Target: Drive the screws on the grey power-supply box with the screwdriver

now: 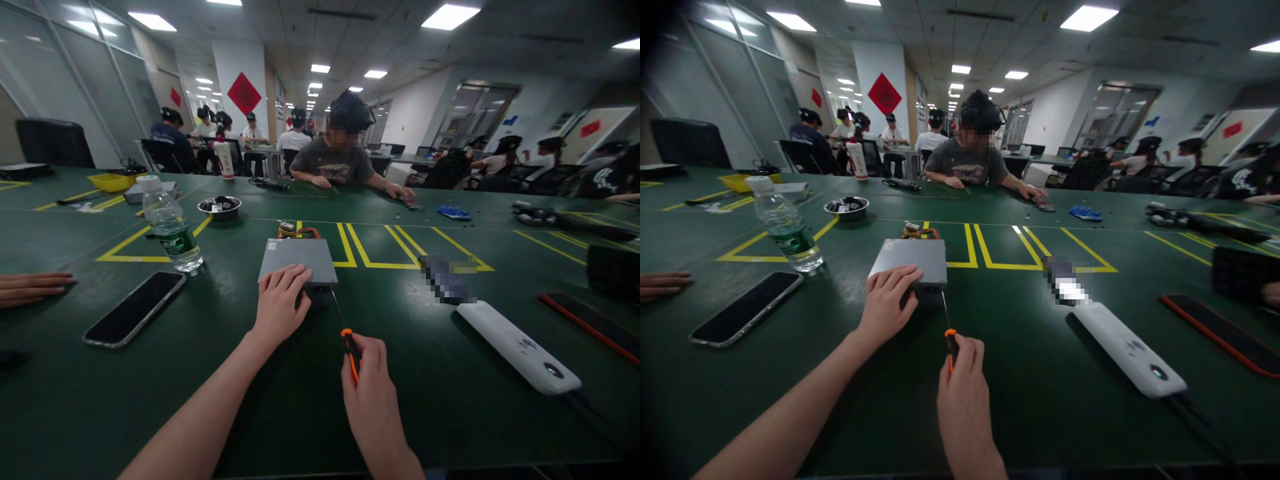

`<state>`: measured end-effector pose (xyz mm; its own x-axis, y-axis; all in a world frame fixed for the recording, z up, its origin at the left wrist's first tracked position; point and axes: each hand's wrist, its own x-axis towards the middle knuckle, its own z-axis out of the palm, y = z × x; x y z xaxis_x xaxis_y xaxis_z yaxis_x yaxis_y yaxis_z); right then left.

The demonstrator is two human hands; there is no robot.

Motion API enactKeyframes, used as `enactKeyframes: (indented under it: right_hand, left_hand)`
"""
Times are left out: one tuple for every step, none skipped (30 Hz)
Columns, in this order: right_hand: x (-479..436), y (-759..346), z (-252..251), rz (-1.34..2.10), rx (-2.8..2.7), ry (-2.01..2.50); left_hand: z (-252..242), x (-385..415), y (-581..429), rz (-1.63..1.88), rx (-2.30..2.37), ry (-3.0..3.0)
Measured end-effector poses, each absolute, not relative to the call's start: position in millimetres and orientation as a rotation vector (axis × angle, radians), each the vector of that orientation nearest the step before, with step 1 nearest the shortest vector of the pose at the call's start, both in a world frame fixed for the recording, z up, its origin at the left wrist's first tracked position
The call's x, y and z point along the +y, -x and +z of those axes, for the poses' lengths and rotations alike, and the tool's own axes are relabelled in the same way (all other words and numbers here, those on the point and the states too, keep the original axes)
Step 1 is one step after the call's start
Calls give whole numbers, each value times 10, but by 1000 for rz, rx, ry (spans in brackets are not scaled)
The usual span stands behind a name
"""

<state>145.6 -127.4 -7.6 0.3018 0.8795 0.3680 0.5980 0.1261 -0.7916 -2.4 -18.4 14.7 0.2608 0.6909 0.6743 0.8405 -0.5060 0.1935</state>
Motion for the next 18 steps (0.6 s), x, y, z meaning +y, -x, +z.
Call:
enactKeyframes:
  right_hand:
    - [-1277, -1455, -66, 358, -1391, 1565]
    - [-1280, -1464, -54, 374, -1377, 1561]
    - [-1282, -1478, -42, 392, -1355, 1567]
    - [-1284, -1495, -32, 398, -1335, 1570]
    - [-1285, -1513, -25, 420, -1338, 1572]
    - [-1284, -1528, -24, 456, -1347, 1582]
    - [-1282, -1538, -26, 504, -1351, 1592]
    - [-1279, -1543, -32, 568, -1346, 1600]
    - [-1275, -1543, -40, 642, -1324, 1602]
    - [-1269, -1538, -47, 721, -1285, 1600]
    - [-1263, -1531, -53, 792, -1228, 1592]
    - [-1256, -1521, -55, 850, -1158, 1578]
    - [-1250, -1510, -53, 902, -1080, 1557]
    - [-1246, -1498, -46, 960, -994, 1528]
    - [-1242, -1486, -33, 1032, -899, 1487]
    - [-1240, -1472, -16, 1123, -797, 1431]
    - [-1238, -1458, 6, 1224, -687, 1360]
    - [-1237, -1444, 28, 1325, -577, 1283]
  left_hand:
    - [143, -183, 22, -1074, -1431, 2329]
    - [139, -181, 20, -1068, -1431, 2334]
    - [135, -180, 19, -1064, -1440, 2335]
    - [131, -177, 18, -1055, -1442, 2339]
    - [127, -175, 17, -1048, -1447, 2339]
    - [123, -172, 17, -1042, -1447, 2339]
    - [120, -169, 17, -1037, -1447, 2343]
    - [117, -166, 18, -1041, -1445, 2341]
    - [115, -164, 19, -1041, -1441, 2343]
    - [114, -162, 20, -1037, -1440, 2347]
    - [114, -162, 21, -1035, -1439, 2349]
    - [115, -161, 21, -1033, -1440, 2352]
    - [116, -161, 21, -1031, -1442, 2354]
    - [117, -161, 20, -1032, -1444, 2355]
    - [118, -162, 19, -1034, -1447, 2354]
    - [118, -162, 17, -1039, -1450, 2352]
    - [117, -162, 16, -1043, -1451, 2350]
    - [117, -162, 15, -1047, -1451, 2348]
